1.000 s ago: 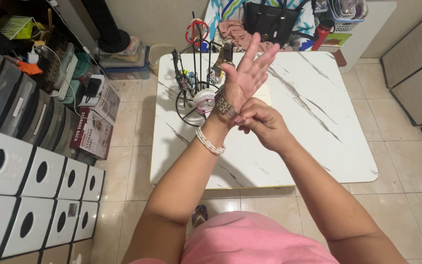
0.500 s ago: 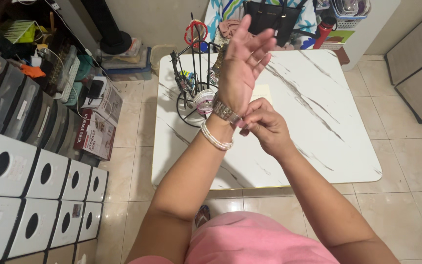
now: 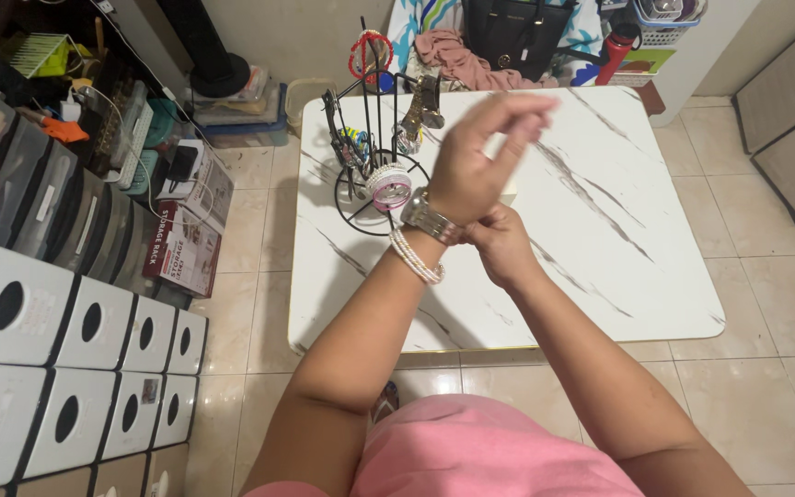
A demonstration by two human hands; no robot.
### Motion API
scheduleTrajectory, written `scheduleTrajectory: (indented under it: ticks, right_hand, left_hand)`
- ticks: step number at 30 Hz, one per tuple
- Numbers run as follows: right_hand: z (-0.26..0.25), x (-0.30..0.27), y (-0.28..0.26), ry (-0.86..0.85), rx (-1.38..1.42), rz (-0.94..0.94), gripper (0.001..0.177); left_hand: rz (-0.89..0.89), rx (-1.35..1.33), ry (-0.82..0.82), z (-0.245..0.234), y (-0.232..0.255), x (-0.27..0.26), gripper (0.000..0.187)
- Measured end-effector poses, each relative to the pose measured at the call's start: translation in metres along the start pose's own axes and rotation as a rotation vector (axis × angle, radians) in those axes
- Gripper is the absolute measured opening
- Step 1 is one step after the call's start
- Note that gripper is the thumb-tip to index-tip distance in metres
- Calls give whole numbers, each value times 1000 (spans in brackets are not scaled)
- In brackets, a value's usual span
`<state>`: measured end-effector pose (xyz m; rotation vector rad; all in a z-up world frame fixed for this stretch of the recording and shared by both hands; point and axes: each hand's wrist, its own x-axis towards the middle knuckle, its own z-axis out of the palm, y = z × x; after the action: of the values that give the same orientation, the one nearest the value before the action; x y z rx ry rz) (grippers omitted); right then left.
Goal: The person selects a pearl bracelet from a jewelry stand and puts it on the left wrist. They then open a drawer, take out a watch box, remove a watch, and fasten it on the same wrist. Next, they open a ring box, place a ring on the left ring finger, and later add a gold bangle to the wrist.
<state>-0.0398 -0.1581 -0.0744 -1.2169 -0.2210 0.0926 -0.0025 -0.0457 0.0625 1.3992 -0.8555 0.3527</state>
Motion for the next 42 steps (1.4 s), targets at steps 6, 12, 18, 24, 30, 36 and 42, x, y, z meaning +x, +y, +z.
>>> scheduleTrajectory:
  ticks: [6,12,18,24,30,36,42]
  right_hand:
    - [30,5,-29,75,10,-102,34]
    - [37,-1,-43,113,104,116,32]
    - [27,-10,-44,117,272,302,24]
    - [30,-21,-43,58,492,357,28]
    - [35,-30,-45,21,529,324,34]
    - [57,-43,-60,335,-449,-294,72]
    - [79,-46,-77,134,-1248,-653,68]
  left_hand:
    - [254,557,-183,5,14,0,14]
    - [392,775,-233,1,2,2,21]
    - [411,927,-268,-7,-19,0,20]
    - [318,1074,-459,-5,-36,-11,9]
    - [359,1108,-445,-6,-45,-11,7]
    - [337,1216,-537,-23,-64,-8,6]
    - [275,1222,-786,-7,-82,-15,23]
